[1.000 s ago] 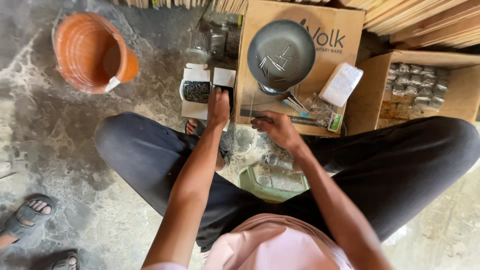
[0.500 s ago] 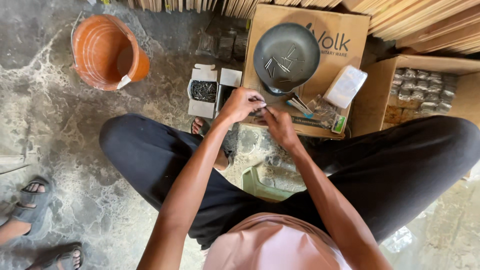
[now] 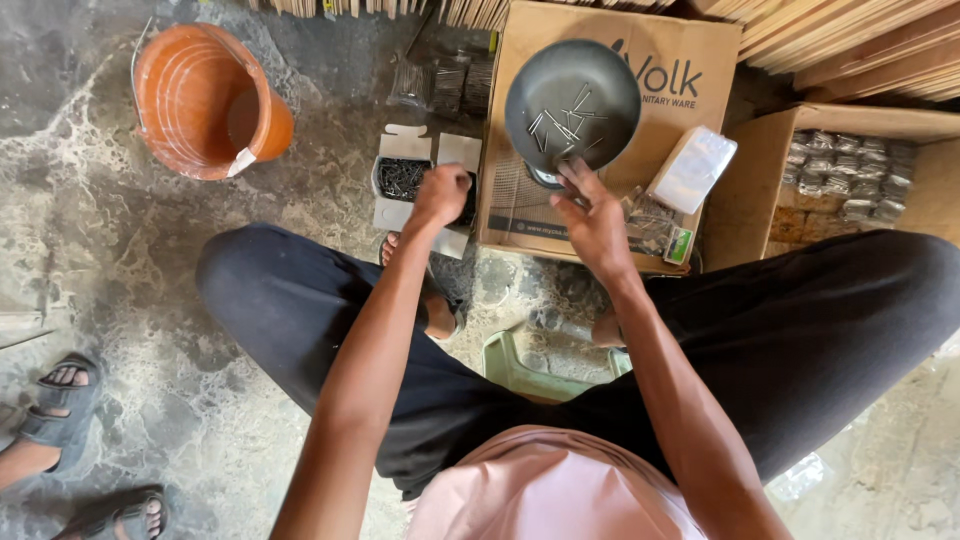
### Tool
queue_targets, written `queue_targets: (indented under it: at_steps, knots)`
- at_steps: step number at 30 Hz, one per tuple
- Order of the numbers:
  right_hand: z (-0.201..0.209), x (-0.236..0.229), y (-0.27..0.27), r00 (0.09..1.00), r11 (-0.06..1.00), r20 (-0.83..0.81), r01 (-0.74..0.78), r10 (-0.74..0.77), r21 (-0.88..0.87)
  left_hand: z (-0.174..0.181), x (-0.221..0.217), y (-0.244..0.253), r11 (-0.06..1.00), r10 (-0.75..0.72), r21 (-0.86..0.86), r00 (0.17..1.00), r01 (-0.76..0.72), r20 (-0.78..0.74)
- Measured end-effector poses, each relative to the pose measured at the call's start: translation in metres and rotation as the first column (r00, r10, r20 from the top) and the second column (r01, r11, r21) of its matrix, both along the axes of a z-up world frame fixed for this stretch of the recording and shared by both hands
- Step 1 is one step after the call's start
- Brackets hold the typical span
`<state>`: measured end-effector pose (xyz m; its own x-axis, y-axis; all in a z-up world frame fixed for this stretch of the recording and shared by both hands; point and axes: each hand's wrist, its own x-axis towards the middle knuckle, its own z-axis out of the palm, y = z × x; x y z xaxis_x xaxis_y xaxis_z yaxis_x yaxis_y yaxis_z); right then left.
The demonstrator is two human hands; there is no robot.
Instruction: The person sits on the floor and transfers metal fasteners from a small white box into a frying pan. They use their hands to pick up the fasteners and place them into the pan, which rests on a cardboard box.
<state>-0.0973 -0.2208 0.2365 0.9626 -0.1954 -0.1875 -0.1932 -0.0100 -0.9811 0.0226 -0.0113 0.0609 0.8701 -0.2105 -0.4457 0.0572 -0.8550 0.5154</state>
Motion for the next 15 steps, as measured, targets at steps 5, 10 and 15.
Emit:
queue_targets:
  at_steps: [5,10,15]
  knots:
    - [0.005,-0.01,0.011,0.991,0.995,-0.098,-0.095,0.091,-0.034,0.012,-0.019,0.005,0.98,-0.2,-0.02,0.969,0.199,-0.144]
    - [0.007,-0.011,0.015,0.976,0.986,-0.139,-0.168,0.168,0.014,-0.087,-0.02,0.016,0.909,-0.336,0.187,0.921,0.372,-0.199]
    - [-0.004,-0.015,0.016,0.946,0.964,-0.189,-0.266,0.264,0.014,-0.043,-0.023,0.008,0.97,-0.179,0.122,0.958,0.21,-0.222]
